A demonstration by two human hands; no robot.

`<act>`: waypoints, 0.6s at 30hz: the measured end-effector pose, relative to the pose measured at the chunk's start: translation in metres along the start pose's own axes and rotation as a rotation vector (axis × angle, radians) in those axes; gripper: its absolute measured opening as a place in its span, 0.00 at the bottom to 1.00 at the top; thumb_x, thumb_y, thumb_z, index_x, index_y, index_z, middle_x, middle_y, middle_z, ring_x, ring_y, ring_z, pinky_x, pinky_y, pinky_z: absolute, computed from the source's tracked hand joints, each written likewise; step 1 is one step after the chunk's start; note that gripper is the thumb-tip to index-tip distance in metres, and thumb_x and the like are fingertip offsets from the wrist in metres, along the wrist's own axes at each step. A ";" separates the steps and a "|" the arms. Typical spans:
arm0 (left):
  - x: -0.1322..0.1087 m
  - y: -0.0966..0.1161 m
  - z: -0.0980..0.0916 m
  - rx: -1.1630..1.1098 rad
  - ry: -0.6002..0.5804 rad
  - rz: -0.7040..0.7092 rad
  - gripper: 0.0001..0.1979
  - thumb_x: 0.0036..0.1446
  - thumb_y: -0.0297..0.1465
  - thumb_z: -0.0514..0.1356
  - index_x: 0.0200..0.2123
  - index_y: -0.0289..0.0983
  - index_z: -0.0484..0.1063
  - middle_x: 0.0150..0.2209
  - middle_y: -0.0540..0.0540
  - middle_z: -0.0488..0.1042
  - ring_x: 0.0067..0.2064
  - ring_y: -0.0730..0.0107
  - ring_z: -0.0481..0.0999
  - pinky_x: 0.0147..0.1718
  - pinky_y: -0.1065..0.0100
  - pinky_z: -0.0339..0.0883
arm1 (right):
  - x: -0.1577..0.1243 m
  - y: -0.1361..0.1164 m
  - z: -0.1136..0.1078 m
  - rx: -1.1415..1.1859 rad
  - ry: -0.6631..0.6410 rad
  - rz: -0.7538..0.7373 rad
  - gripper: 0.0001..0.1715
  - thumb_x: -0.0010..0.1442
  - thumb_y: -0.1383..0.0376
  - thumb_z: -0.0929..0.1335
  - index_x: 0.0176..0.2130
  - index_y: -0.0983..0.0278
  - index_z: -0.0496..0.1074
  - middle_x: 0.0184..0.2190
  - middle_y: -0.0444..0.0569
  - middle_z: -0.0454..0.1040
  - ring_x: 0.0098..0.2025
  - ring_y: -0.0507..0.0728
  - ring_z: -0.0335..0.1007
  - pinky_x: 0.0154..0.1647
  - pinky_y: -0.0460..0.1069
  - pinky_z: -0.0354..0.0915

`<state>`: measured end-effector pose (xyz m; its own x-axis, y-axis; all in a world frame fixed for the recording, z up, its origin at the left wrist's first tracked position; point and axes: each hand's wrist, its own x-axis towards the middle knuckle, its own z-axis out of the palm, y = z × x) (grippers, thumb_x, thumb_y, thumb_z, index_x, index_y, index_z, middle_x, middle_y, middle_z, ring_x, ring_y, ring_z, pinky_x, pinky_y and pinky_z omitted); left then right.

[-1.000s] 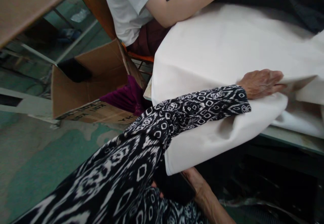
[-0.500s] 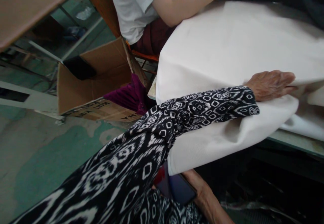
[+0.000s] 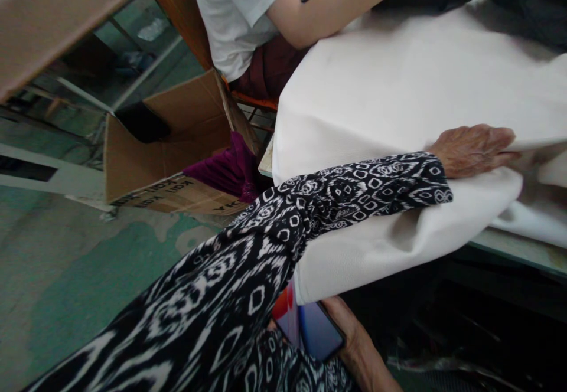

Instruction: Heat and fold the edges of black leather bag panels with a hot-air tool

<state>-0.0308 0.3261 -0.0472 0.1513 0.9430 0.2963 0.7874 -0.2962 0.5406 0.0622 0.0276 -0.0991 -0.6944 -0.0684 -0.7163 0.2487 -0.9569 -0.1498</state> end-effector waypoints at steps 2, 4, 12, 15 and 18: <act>-0.001 0.001 -0.001 0.001 0.006 0.009 0.17 0.65 0.40 0.51 0.46 0.34 0.70 0.45 0.42 0.75 0.45 0.61 0.73 0.40 0.66 0.59 | 0.000 0.001 0.001 0.011 0.002 0.010 0.23 0.47 0.58 0.74 0.41 0.70 0.77 0.31 0.54 0.80 0.39 0.63 0.76 0.47 0.57 0.67; -0.001 0.001 -0.001 0.021 0.019 0.013 0.18 0.64 0.41 0.51 0.46 0.35 0.71 0.45 0.43 0.75 0.44 0.62 0.73 0.39 0.66 0.60 | 0.000 0.002 0.002 0.003 0.013 0.015 0.23 0.48 0.57 0.74 0.41 0.71 0.77 0.30 0.54 0.80 0.37 0.63 0.76 0.44 0.57 0.68; -0.006 -0.002 -0.007 0.038 0.023 0.074 0.18 0.64 0.40 0.48 0.41 0.35 0.72 0.42 0.40 0.77 0.41 0.59 0.74 0.35 0.64 0.61 | -0.032 -0.008 -0.003 -0.184 0.072 -0.139 0.33 0.42 0.45 0.73 0.41 0.65 0.77 0.40 0.56 0.78 0.44 0.68 0.73 0.45 0.58 0.68; -0.006 0.005 -0.018 -0.103 0.008 0.018 0.14 0.62 0.36 0.51 0.32 0.36 0.71 0.33 0.45 0.74 0.36 0.64 0.70 0.36 0.66 0.59 | -0.050 -0.020 -0.011 -0.241 0.223 -0.313 0.30 0.48 0.46 0.72 0.44 0.61 0.74 0.47 0.54 0.75 0.51 0.67 0.68 0.49 0.59 0.67; -0.006 0.020 -0.038 -0.309 -0.006 0.019 0.17 0.61 0.34 0.51 0.20 0.37 0.61 0.22 0.52 0.62 0.29 0.71 0.64 0.32 0.70 0.57 | -0.066 -0.033 -0.013 -0.269 0.355 -0.504 0.21 0.61 0.53 0.66 0.49 0.63 0.70 0.50 0.53 0.70 0.51 0.62 0.68 0.49 0.59 0.66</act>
